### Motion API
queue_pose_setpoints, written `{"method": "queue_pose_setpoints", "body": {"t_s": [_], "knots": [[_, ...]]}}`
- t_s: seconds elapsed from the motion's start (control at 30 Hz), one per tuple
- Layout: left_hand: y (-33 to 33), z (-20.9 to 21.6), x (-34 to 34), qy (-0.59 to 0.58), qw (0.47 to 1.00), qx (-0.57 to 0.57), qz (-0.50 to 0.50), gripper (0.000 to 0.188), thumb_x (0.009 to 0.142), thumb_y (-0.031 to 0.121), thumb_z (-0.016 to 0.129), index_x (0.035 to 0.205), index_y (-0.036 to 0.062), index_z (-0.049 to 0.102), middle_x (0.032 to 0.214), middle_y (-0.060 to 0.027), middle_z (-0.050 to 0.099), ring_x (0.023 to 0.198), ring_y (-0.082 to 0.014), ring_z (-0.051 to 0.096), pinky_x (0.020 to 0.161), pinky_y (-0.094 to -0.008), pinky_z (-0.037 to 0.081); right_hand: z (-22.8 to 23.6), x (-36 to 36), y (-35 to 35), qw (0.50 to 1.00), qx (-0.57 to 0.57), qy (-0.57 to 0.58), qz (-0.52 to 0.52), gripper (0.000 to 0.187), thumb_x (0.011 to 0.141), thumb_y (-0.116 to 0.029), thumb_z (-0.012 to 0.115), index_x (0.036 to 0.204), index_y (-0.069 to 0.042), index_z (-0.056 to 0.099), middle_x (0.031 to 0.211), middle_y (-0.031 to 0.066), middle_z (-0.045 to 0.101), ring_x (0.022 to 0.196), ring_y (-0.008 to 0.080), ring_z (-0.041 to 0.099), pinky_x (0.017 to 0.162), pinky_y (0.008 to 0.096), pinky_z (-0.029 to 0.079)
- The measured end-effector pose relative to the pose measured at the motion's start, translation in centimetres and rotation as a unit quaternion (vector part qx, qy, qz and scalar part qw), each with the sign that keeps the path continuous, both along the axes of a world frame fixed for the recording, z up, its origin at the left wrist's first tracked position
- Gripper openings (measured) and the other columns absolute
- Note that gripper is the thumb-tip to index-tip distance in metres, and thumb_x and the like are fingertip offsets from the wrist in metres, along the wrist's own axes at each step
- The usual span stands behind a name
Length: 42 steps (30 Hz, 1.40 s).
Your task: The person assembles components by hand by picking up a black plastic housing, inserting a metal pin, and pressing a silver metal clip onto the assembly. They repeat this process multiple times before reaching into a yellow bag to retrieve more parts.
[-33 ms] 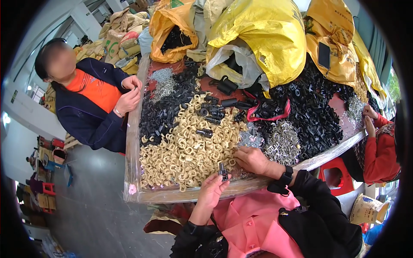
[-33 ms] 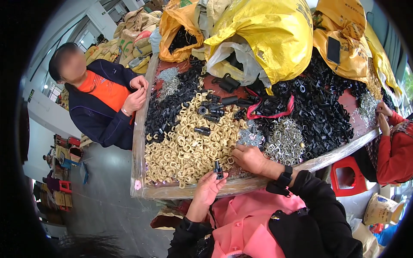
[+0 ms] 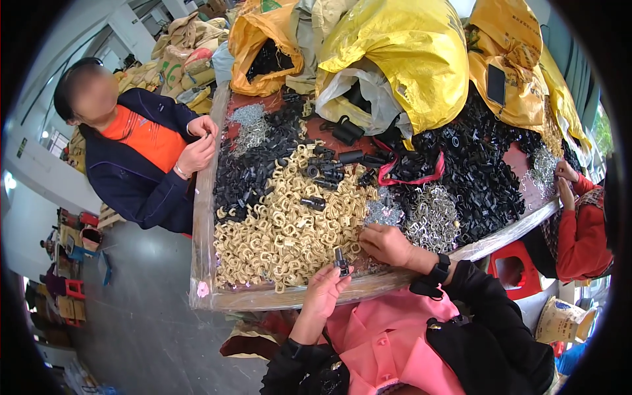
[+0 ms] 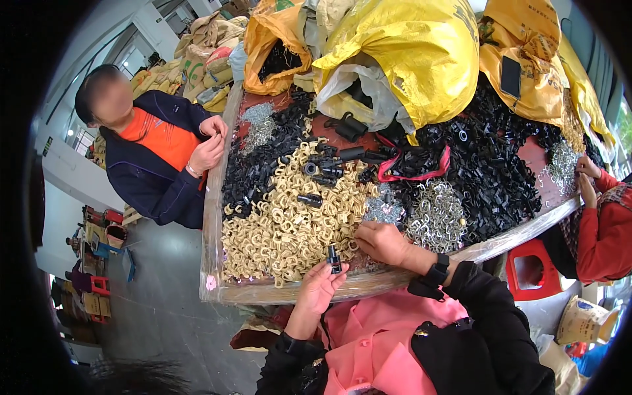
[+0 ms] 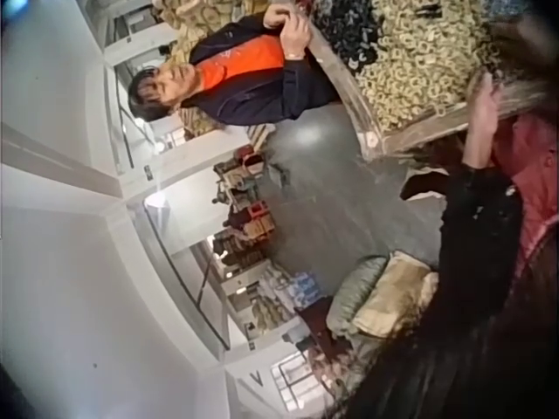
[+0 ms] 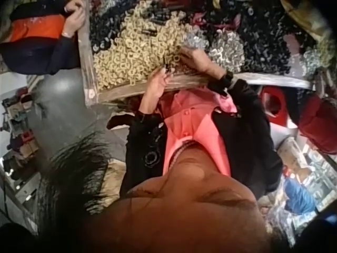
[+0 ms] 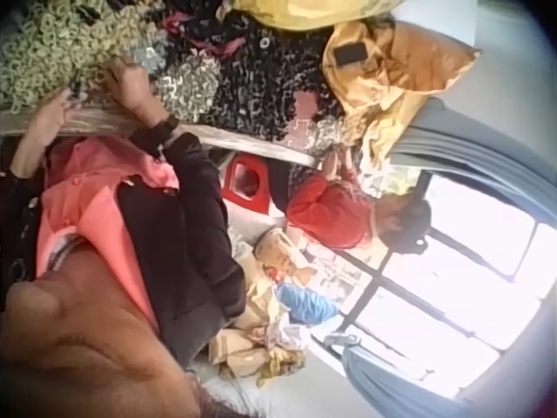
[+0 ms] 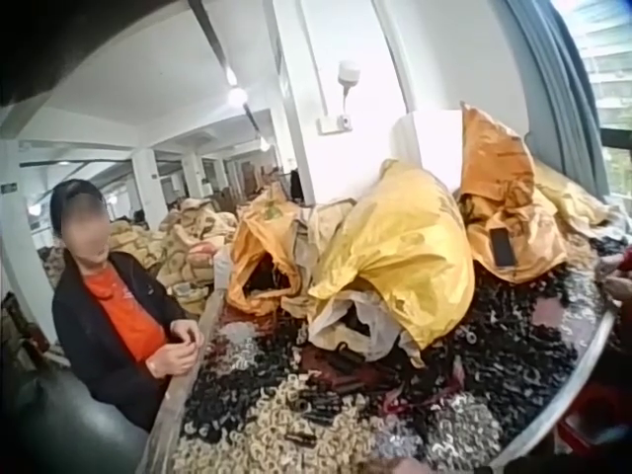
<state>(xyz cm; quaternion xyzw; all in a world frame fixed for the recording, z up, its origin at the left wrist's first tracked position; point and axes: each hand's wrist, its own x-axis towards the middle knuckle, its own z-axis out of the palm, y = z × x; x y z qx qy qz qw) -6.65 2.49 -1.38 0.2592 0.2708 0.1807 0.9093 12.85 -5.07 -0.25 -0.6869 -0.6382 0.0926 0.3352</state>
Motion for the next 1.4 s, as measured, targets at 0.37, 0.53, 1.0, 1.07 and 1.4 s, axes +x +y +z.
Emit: {"method": "queue_pose_setpoints", "body": {"t_s": [0.37,0.53,1.0,1.07,1.4], "knots": [[-0.7,1.5,3.4,-0.121,0.992,-0.009,-0.042,0.021,0.081,0.009,0.052,0.100,-0.0007,0.052,0.099,-0.0115,0.057,0.097,-0.0197,0.053,0.085,-0.0312,0.042,1.3,0.1,-3.1,0.536,-0.080,0.840,0.029,0.005,0.081,-0.011,0.054,0.080,-0.007,0.053,0.059,-0.0031,0.043,0.047,0.0049,0.031,0.045,0.0182,0.027],[-0.9,1.5,4.3,-0.147,0.987,-0.004,-0.060,0.023,0.080,0.009,0.053,0.101,-0.0012,0.051,0.099,-0.0117,0.056,0.096,-0.0205,0.053,0.086,-0.0326,0.042,0.9,0.3,-3.3,0.573,-0.103,0.812,0.044,0.007,0.081,-0.010,0.055,0.086,-0.005,0.053,0.067,-0.0012,0.049,0.052,0.0055,0.038,0.049,0.0189,0.033],[-1.4,2.2,4.6,-0.117,0.989,-0.022,-0.090,0.028,0.081,0.010,0.053,0.107,0.0001,0.048,0.100,-0.0097,0.056,0.096,-0.0183,0.054,0.086,-0.0294,0.042,1.6,-0.5,-3.9,0.891,-0.014,0.454,0.017,0.021,0.082,-0.009,0.053,0.101,-0.001,0.049,0.075,0.0017,0.054,0.069,0.0066,0.052,0.060,0.0218,0.044],[-1.5,2.1,4.6,-0.112,0.989,-0.026,-0.095,0.029,0.081,0.010,0.053,0.107,-0.0008,0.048,0.100,-0.0110,0.056,0.094,-0.0202,0.055,0.084,-0.0301,0.044,2.0,-0.9,-3.8,0.863,0.000,0.505,0.013,0.019,0.083,-0.010,0.053,0.100,-0.001,0.050,0.074,0.0017,0.054,0.068,0.0068,0.052,0.060,0.0215,0.045],[-1.7,1.7,4.2,-0.067,0.992,-0.033,-0.105,0.026,0.081,0.008,0.051,0.105,-0.0016,0.048,0.097,-0.0137,0.057,0.089,-0.0256,0.058,0.070,-0.0262,0.051,2.5,0.3,-5.0,0.760,-0.016,0.649,-0.030,0.010,0.084,-0.009,0.050,0.092,-0.003,0.051,0.076,0.0019,0.056,0.065,0.0066,0.053,0.058,0.0201,0.045]]}}
